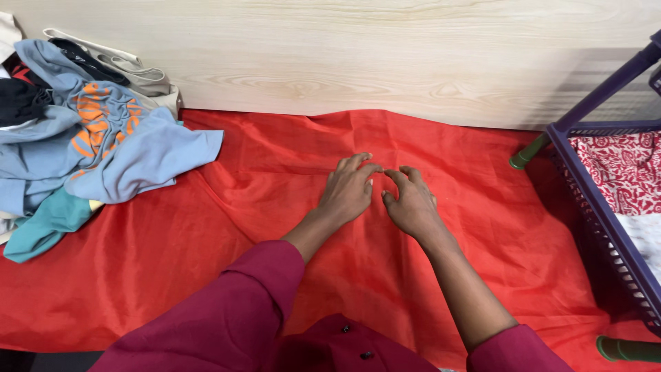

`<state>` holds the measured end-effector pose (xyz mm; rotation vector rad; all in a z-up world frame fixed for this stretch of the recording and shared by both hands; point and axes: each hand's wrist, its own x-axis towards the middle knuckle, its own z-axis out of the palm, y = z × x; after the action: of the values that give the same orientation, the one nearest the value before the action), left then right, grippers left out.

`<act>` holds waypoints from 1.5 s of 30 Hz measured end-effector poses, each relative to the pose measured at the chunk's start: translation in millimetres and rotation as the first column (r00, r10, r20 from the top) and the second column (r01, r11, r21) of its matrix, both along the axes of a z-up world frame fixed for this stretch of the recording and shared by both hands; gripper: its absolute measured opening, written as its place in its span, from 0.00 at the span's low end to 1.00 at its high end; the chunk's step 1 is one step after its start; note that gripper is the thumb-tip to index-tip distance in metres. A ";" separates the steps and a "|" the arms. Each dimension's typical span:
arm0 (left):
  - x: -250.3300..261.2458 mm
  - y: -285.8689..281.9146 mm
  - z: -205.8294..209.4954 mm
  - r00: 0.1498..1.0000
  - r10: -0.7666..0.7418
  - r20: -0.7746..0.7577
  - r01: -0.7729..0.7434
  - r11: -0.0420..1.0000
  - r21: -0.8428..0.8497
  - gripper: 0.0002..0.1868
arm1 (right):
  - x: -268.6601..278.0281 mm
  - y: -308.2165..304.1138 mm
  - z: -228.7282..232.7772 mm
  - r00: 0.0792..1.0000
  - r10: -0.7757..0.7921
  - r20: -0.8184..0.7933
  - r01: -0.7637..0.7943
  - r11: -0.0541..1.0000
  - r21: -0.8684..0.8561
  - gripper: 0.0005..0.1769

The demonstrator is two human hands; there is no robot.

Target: The person folds a white patterned shirt on a red surface, smoothing and aligning it before placing it in a purple basket. Then the person folds a light blue sweatshirt on the same surface.

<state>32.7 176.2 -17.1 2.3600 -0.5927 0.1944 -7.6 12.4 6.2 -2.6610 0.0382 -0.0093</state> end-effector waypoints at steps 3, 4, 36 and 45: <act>1.3 16.7 -3.4 1.000 0.003 0.011 -0.002 0.999 -0.049 0.21 | 4.5 17.0 -2.7 1.000 0.024 -0.018 -0.024 1.000 0.000 0.31; 2.1 22.4 -4.9 1.000 0.006 -0.001 -0.006 0.999 -0.048 0.20 | 6.0 23.5 -3.7 0.999 0.033 -0.027 -0.033 0.999 -0.007 0.31; 32.3 356.2 -82.5 0.594 0.792 0.139 -0.803 0.593 0.051 0.18 | 30.6 154.4 -27.5 0.949 0.219 -0.228 -0.183 0.968 0.170 0.30; 57.7 432.2 -62.1 0.576 0.817 0.033 -0.767 0.526 0.367 0.19 | 54.7 174.9 -21.5 0.934 0.253 -0.253 -0.215 0.962 0.170 0.29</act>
<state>90.4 608.4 -79.2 2.7968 0.6600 0.3402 47.2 187.3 -15.3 -2.4901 -0.1836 0.4238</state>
